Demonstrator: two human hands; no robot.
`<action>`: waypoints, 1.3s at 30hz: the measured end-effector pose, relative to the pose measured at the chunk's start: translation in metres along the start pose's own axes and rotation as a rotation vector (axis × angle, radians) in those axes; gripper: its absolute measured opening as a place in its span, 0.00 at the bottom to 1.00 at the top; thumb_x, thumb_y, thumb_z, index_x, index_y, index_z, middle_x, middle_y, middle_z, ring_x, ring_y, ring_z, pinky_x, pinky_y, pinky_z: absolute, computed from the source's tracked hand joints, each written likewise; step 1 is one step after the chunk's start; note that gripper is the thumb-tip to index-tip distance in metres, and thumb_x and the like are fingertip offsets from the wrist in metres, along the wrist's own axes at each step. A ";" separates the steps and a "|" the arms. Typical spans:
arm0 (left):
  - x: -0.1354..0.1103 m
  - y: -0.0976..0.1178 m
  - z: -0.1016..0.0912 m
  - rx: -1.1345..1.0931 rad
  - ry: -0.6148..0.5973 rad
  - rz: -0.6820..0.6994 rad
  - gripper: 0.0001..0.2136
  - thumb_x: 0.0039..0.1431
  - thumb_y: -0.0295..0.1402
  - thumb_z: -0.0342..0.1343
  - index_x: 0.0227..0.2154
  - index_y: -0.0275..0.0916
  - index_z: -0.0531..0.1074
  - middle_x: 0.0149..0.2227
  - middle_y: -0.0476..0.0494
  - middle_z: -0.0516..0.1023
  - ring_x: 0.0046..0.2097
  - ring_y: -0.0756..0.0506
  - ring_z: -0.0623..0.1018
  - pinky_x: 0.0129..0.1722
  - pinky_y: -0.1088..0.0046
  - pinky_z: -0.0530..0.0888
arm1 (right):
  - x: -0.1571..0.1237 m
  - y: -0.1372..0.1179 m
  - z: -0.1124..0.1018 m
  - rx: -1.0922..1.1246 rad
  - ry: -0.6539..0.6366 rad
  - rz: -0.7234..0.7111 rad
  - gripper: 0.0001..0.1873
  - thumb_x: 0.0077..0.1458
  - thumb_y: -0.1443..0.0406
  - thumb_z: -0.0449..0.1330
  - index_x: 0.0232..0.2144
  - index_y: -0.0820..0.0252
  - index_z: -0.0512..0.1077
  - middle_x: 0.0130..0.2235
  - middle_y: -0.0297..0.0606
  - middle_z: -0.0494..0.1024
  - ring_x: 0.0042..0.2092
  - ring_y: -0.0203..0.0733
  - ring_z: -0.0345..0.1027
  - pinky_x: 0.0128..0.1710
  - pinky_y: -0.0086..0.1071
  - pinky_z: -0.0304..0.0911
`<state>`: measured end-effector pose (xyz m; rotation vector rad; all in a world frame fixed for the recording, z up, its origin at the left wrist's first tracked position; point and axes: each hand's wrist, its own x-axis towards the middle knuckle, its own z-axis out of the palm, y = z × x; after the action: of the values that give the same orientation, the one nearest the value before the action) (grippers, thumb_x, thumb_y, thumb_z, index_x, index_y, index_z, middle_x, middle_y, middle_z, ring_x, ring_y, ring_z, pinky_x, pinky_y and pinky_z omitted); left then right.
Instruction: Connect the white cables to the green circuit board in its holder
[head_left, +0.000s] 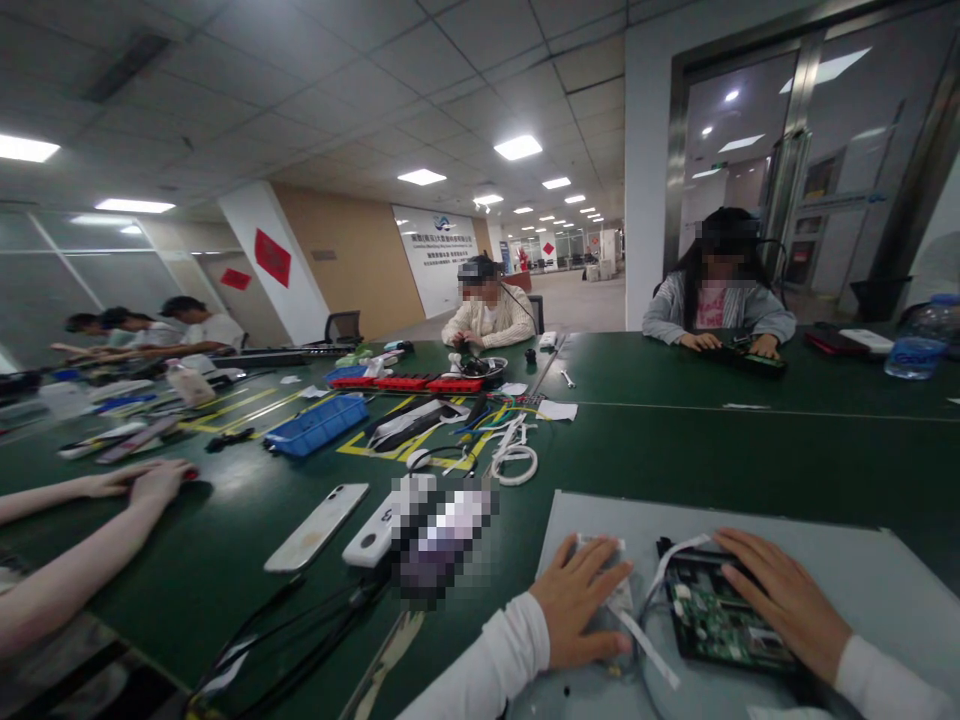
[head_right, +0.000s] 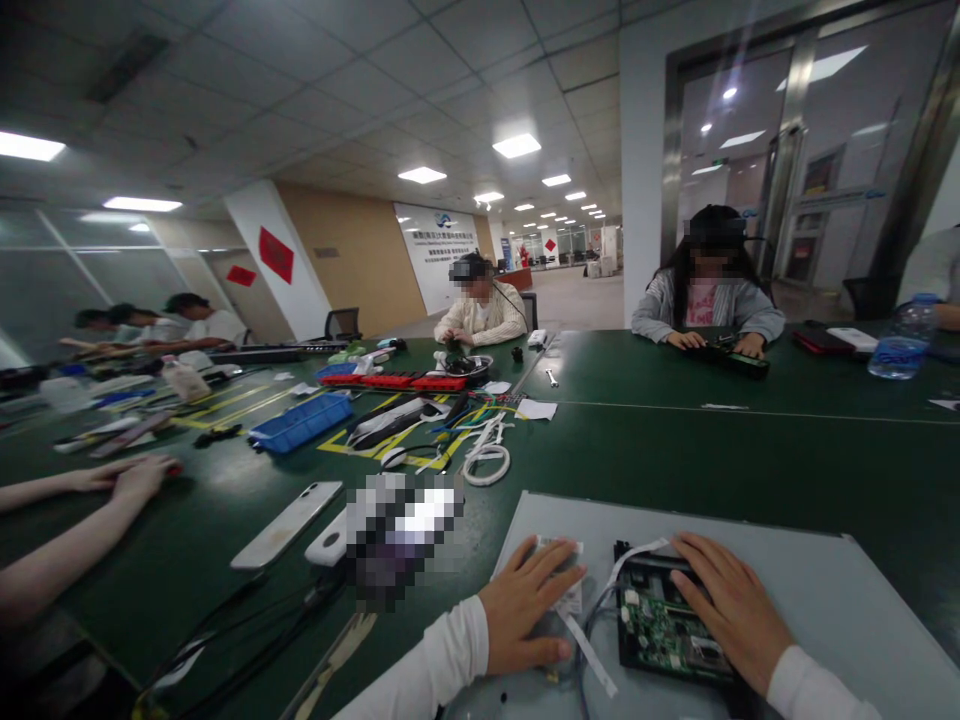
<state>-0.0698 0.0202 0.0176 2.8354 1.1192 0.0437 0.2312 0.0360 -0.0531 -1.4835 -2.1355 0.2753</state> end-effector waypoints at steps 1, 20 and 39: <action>0.000 0.000 0.000 0.004 0.003 0.001 0.34 0.50 0.56 0.37 0.57 0.42 0.46 0.59 0.39 0.47 0.59 0.37 0.49 0.55 0.50 0.46 | 0.001 -0.001 -0.001 0.002 0.000 0.001 0.23 0.54 0.53 0.43 0.50 0.53 0.61 0.53 0.36 0.62 0.54 0.42 0.53 0.53 0.41 0.51; 0.019 -0.018 0.003 0.199 0.243 0.084 0.29 0.54 0.51 0.38 0.57 0.47 0.46 0.59 0.47 0.50 0.58 0.41 0.53 0.56 0.58 0.50 | 0.027 -0.016 -0.026 0.017 0.040 0.026 0.23 0.55 0.53 0.42 0.50 0.53 0.61 0.51 0.39 0.63 0.53 0.42 0.53 0.51 0.41 0.50; 0.020 -0.021 0.006 0.213 0.228 0.093 0.28 0.54 0.50 0.39 0.57 0.47 0.44 0.59 0.47 0.49 0.58 0.42 0.52 0.56 0.59 0.49 | 0.026 -0.019 -0.031 -0.002 0.037 0.040 0.22 0.55 0.54 0.43 0.49 0.55 0.61 0.50 0.38 0.64 0.52 0.41 0.53 0.51 0.39 0.49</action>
<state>-0.0685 0.0487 0.0100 3.1365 1.0904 0.2773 0.2252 0.0493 -0.0105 -1.5227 -2.0793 0.2580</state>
